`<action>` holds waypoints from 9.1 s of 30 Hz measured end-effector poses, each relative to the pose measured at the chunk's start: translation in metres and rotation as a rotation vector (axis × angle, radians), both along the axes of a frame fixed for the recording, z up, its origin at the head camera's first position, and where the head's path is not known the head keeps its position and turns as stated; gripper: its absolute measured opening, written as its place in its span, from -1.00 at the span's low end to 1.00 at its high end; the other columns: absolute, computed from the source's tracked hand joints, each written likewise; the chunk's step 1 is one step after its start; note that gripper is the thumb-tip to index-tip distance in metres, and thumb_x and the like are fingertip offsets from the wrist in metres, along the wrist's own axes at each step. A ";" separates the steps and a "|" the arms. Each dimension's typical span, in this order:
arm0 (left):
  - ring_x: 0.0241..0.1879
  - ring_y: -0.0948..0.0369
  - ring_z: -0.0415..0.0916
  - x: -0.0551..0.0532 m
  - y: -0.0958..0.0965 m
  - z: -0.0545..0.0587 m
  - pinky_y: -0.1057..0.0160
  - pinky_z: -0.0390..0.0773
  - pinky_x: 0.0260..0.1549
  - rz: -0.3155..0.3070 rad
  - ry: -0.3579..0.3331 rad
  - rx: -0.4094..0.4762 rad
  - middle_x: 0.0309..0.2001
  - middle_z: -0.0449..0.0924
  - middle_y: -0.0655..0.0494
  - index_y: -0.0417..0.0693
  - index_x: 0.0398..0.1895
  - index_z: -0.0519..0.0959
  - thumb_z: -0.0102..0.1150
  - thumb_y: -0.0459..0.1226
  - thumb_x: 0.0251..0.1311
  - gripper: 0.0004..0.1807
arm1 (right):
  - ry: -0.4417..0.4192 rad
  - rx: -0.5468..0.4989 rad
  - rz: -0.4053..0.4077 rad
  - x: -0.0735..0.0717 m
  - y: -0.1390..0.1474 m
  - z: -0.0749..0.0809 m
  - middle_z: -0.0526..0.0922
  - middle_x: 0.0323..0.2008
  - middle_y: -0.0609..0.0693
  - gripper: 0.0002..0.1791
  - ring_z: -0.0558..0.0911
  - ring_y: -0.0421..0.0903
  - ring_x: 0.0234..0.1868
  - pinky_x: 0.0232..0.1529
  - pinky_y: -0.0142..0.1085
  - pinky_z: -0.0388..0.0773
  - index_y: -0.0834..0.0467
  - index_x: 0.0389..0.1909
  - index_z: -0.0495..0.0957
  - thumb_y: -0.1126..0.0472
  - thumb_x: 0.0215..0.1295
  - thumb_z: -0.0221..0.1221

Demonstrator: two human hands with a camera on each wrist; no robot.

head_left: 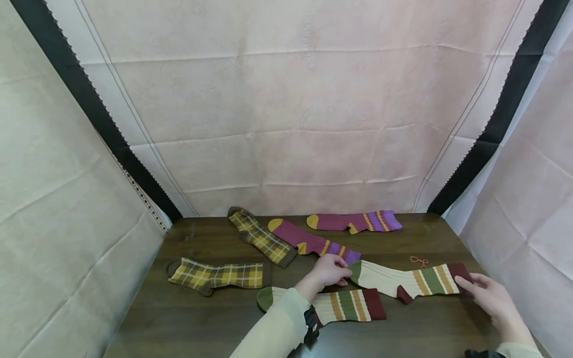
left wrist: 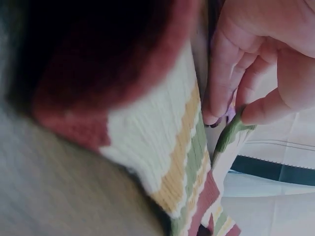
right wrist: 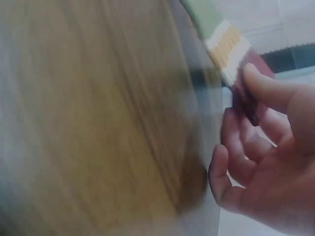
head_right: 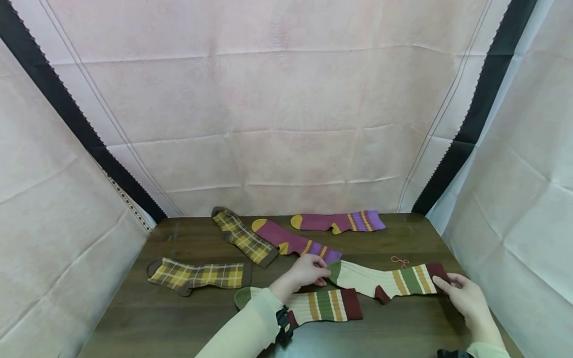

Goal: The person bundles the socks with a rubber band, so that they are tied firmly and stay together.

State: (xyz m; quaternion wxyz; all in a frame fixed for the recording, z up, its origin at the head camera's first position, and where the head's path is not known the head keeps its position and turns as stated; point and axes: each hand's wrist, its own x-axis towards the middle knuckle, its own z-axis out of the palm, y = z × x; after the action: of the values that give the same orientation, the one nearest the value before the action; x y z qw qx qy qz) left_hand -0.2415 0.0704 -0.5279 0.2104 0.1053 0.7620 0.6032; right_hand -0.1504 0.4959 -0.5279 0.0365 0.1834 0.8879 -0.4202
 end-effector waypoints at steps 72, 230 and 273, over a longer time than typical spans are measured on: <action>-0.31 -0.04 0.82 0.044 -0.235 0.012 0.25 0.76 -0.32 -0.011 -0.142 0.139 -0.36 0.73 -0.21 -0.33 -0.03 0.46 0.15 -0.46 0.25 -0.76 | -0.013 -0.431 0.611 -0.012 -0.169 0.018 0.74 -0.34 0.12 -0.74 0.72 -0.12 -0.31 -0.27 -0.16 0.75 0.41 -0.08 0.57 0.27 0.46 0.33; 0.30 -0.27 0.42 0.015 -0.463 0.003 -0.07 0.47 0.17 0.357 0.427 -0.462 0.32 0.49 -0.38 -0.28 0.37 0.49 0.42 -0.19 0.42 -0.42 | 0.128 -0.180 0.827 -0.101 -0.418 0.019 0.74 -0.01 0.06 -0.61 0.71 -0.03 -0.09 -0.19 -0.17 0.69 0.23 0.26 0.62 0.22 0.49 0.34; -0.02 0.02 0.58 -0.011 -0.485 -0.013 0.23 0.56 -0.13 0.329 0.222 -0.555 0.02 0.68 -0.19 -0.39 0.26 0.58 0.41 -0.17 0.42 -0.47 | 0.073 0.094 0.576 -0.103 -0.480 0.012 0.72 0.05 0.19 -0.50 0.69 0.16 0.07 0.07 0.02 0.67 0.28 0.06 0.69 0.20 0.16 0.62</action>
State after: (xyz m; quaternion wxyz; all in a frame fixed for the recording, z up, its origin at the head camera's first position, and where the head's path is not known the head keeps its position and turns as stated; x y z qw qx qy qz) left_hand -0.2520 -0.4148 -0.5404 0.0467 -0.0150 0.9222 0.3835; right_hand -0.2535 0.0162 -0.5163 0.1137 -0.0901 0.9226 -0.3574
